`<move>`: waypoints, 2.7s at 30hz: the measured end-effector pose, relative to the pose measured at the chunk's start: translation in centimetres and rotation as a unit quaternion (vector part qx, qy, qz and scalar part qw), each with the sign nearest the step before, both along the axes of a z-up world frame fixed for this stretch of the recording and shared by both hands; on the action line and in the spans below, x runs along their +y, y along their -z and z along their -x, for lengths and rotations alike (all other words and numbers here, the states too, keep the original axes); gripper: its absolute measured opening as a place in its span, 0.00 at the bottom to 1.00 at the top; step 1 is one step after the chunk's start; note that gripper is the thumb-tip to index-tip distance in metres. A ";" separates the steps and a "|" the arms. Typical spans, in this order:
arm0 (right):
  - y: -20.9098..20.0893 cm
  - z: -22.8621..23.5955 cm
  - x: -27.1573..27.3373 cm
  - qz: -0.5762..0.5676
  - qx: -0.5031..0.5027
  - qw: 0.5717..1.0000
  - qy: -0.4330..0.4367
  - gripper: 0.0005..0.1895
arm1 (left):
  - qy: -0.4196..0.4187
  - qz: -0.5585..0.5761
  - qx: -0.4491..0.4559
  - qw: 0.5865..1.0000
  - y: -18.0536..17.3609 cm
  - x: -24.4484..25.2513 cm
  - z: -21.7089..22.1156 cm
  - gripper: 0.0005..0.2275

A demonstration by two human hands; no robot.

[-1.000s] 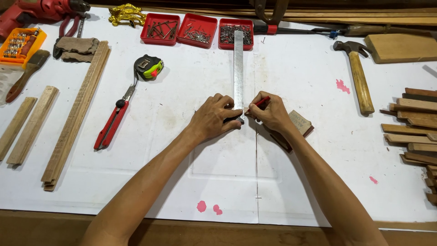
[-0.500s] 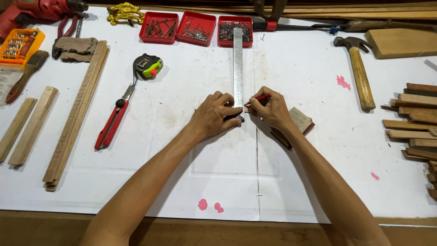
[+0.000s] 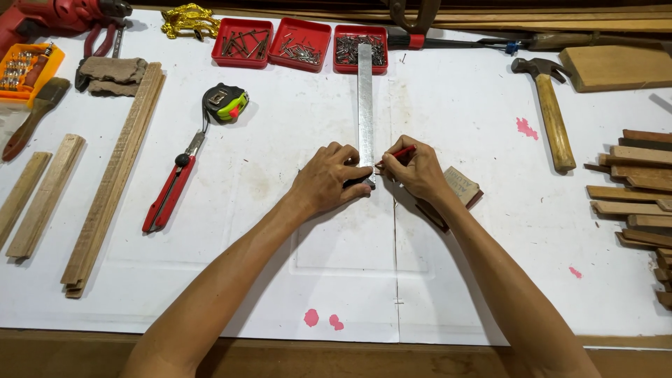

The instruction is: Measuring, marking, and sanding small wooden strips at a carpentry workbench.

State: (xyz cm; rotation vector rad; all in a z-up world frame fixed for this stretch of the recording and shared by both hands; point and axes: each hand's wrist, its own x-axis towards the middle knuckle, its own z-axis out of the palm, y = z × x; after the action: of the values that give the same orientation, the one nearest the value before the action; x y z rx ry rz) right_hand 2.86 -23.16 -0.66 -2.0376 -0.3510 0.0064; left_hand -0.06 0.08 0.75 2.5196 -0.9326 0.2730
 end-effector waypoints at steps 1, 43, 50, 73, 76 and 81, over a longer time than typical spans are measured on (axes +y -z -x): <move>0.1 -0.1 0.0 0.000 0.000 1.000 0.000 0.08 | 0.000 0.000 0.000 1.000 0.0 0.0 0.0 0.18; -6.4 3.3 0.4 0.395 0.226 0.890 -0.033 0.31 | -0.050 0.051 0.009 0.997 0.1 -0.4 0.7 0.16; -6.1 3.6 0.1 0.319 0.270 0.908 -0.026 0.29 | -0.037 0.021 -0.026 0.999 0.2 0.0 0.5 0.13; -1.5 -2.0 4.4 0.471 -0.262 0.840 -0.062 0.29 | 0.089 -0.192 -0.149 0.966 -3.6 7.5 -0.4 0.16; -2.7 -3.0 6.1 0.426 -0.266 0.862 -0.072 0.35 | 0.084 -0.226 -0.169 0.956 -3.5 8.3 -2.6 0.14; -0.7 -6.6 6.7 0.432 -0.294 0.851 -0.047 0.18 | 0.078 -0.271 -0.210 0.936 -4.1 8.7 -6.3 0.10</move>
State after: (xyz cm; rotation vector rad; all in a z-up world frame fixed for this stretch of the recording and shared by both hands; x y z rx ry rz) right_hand 9.43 -16.43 0.03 -2.8908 -0.9680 -0.4929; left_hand 6.25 8.77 4.85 2.9137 -1.5480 0.5916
